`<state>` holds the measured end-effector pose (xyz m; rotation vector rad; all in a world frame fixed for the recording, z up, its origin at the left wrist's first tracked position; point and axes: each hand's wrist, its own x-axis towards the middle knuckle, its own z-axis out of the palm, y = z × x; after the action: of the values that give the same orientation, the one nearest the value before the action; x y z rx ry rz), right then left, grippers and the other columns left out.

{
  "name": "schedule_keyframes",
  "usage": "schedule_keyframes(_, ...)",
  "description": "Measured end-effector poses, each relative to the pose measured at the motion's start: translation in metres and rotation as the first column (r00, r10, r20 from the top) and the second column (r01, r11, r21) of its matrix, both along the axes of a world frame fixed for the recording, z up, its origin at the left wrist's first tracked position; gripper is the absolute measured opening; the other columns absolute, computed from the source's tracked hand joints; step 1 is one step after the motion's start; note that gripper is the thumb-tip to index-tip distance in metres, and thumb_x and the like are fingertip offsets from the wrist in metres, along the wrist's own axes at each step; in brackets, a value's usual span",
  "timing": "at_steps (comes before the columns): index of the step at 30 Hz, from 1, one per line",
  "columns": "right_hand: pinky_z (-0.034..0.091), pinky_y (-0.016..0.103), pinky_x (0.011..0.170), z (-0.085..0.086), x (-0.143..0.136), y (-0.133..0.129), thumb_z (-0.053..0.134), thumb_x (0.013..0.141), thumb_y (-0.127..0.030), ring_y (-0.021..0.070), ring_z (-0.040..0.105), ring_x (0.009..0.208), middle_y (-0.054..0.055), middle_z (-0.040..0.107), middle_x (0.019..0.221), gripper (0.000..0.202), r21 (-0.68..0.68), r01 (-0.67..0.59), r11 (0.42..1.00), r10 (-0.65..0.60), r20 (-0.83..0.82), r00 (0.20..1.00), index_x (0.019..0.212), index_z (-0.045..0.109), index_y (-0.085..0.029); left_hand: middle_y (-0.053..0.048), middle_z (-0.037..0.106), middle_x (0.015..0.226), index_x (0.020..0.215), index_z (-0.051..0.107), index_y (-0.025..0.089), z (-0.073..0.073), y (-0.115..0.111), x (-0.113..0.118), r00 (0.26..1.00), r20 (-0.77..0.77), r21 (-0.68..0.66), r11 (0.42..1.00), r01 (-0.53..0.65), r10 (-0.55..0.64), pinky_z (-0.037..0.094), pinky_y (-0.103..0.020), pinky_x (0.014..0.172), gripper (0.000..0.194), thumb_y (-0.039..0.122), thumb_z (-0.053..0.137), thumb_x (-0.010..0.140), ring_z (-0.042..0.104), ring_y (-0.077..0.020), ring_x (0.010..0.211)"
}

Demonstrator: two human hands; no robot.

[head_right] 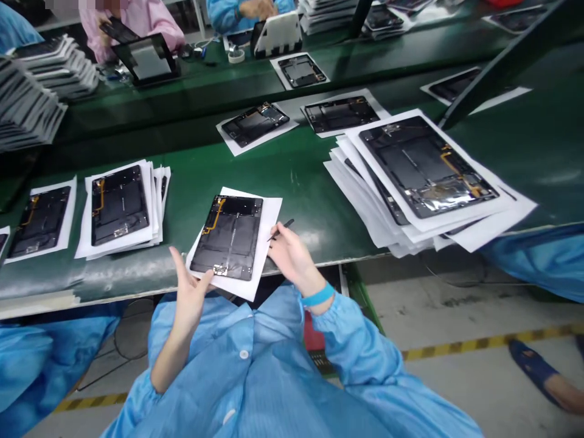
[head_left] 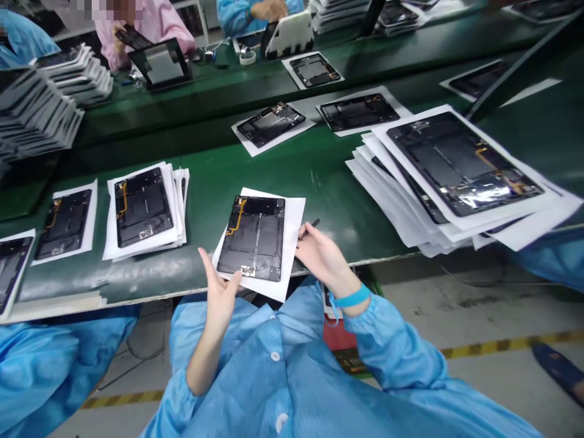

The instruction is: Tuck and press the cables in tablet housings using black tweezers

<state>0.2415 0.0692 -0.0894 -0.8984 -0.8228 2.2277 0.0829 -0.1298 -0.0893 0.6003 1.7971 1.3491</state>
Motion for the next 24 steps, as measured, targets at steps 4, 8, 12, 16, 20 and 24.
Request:
schedule_keyframes(4, 0.066, 0.038, 0.094, -0.001, -0.002, 0.039, 0.095, 0.082, -0.056, 0.0186, 0.072, 0.083, -0.002, 0.071, 0.082, 0.041, 0.147, 0.062, 0.987, -0.072, 0.062, 0.995, 0.074, 0.069, -0.025, 0.002, 0.072, 0.071, 0.177, -0.023, 0.02, 0.004, -0.005, -0.008, 0.982, -0.113, -0.167, 0.977, 0.129, -0.149, 0.054, -0.026, 0.049, 0.123, 0.068, 0.062, 0.101, 0.065, -0.0186, 0.048)
schedule_keyframes(8, 0.049, 0.03, 0.124, 0.001, 0.003, 0.057, 0.094, 0.087, -0.051, 0.0178, 0.07, 0.132, -0.001, 0.081, 0.115, 0.04, 0.315, 0.189, 0.93, -0.227, 0.086, 0.97, 0.07, 0.068, -0.026, 0.006, 0.058, 0.057, 0.167, 0.054, 0.022, 0.024, 0.003, -0.045, 0.885, -0.394, -0.288, 0.948, 0.138, -0.248, 0.054, -0.027, 0.066, 0.072, 0.054, 0.062, 0.102, 0.06, -0.0158, 0.053)
schedule_keyframes(12, 0.047, 0.042, 0.132, -0.001, 0.018, 0.043, 0.091, 0.086, -0.062, 0.026, 0.064, 0.149, 0.005, 0.082, 0.132, 0.045, 0.312, 0.189, 0.931, -0.232, 0.105, 0.967, 0.072, 0.069, -0.025, -0.012, 0.075, 0.109, 0.139, 0.077, 0.017, 0.027, 0.05, -0.087, 0.709, -0.638, -0.303, 0.944, 0.128, -0.3, 0.054, -0.047, 0.114, 0.047, 0.04, 0.059, 0.102, 0.069, -0.0306, 0.114)
schedule_keyframes(16, 0.052, 0.046, 0.13, -0.004, 0.025, 0.033, 0.085, 0.093, -0.059, 0.0264, 0.069, 0.146, 0.005, 0.084, 0.132, 0.041, 0.241, 0.133, 0.961, -0.149, 0.048, 0.988, 0.076, 0.067, -0.026, -0.016, 0.065, 0.144, 0.145, 0.075, 0.019, 0.002, 0.106, -0.107, 0.586, -0.7, -0.352, 0.911, 0.215, -0.408, 0.033, -0.058, 0.136, 0.049, 0.035, 0.058, 0.102, 0.052, -0.0388, 0.145)
schedule_keyframes(20, 0.053, 0.044, 0.129, -0.006, 0.024, 0.047, 0.079, 0.1, -0.056, 0.0241, 0.071, 0.143, 0.005, 0.083, 0.134, 0.039, 0.218, 0.089, 0.972, -0.098, 0.031, 0.995, 0.08, 0.065, -0.025, -0.014, 0.057, 0.156, 0.16, 0.063, 0.022, -0.013, 0.123, -0.106, 0.503, -0.721, -0.392, 0.879, 0.271, -0.476, 0.031, -0.061, 0.137, 0.059, 0.034, 0.054, 0.103, 0.045, -0.0399, 0.151)
schedule_keyframes(24, 0.052, 0.049, 0.13, 0.0, 0.022, 0.054, 0.085, 0.092, -0.063, 0.0294, 0.07, 0.145, 0.008, 0.083, 0.135, 0.045, 0.286, 0.111, 0.952, -0.14, 0.081, 0.987, 0.077, 0.068, -0.025, -0.014, 0.059, 0.156, 0.157, 0.066, 0.028, -0.002, 0.134, -0.126, 0.408, -0.728, -0.46, 0.834, 0.306, -0.551, 0.039, -0.066, 0.129, 0.057, 0.042, 0.058, 0.102, 0.051, -0.0424, 0.147)
